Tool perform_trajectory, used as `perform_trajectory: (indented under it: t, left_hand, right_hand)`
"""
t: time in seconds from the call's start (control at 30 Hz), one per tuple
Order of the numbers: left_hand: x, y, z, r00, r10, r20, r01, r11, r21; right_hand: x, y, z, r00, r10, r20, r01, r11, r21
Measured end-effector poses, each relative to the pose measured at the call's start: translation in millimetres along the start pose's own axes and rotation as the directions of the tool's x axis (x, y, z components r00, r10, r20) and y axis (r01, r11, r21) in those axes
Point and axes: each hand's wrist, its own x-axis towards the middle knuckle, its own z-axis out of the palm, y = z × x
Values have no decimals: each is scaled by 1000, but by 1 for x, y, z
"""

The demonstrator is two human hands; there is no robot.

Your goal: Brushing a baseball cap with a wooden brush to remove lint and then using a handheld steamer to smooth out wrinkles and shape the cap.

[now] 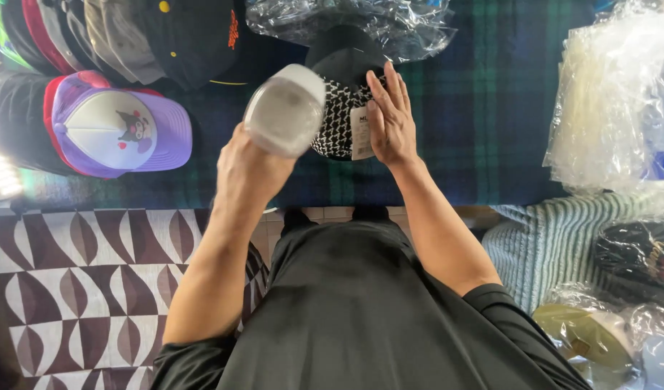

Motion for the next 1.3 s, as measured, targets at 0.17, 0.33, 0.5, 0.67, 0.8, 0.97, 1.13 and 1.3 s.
perform_trajectory:
  t: [0.17,0.33,0.5,0.67,0.8,0.97,1.13,1.3]
  left_hand:
    - [-16,-16,-5,997,-65,-30,64,997,-34]
    - [-33,-15,14,1000,16,26,-15,998,-58]
    - [-25,4,25,993,99,-70,-107,988,-110]
    - [-13,18,19,981,184,-58,-186,982,-35]
    - [-25,27,0,996,55,66,-57,998,23]
    - [1,27,9,993,117,-24,-116,993,32]
    - [-16,-4,24,993,115,6,-114,990,-83]
    - [-14,-129,149,765,447,-464,-547,831,-100]
  right_hand:
    - [4,-6,-2,995,94,39,-95,995,22]
    - [4,-8,0,991,128,34,-128,992,9]
    - [1,-1,2,999,50,10,-50,999,-3]
    - [-1,-2,-1,994,95,59,-96,995,9]
    - [-1,4,5,999,40,-5,-41,999,-25]
    - [-2,4,4,997,59,49,-58,998,-9]
    - [5,-8,-2,975,211,71,-213,977,28]
    - [0,8,10,998,27,-54,-27,1000,13]
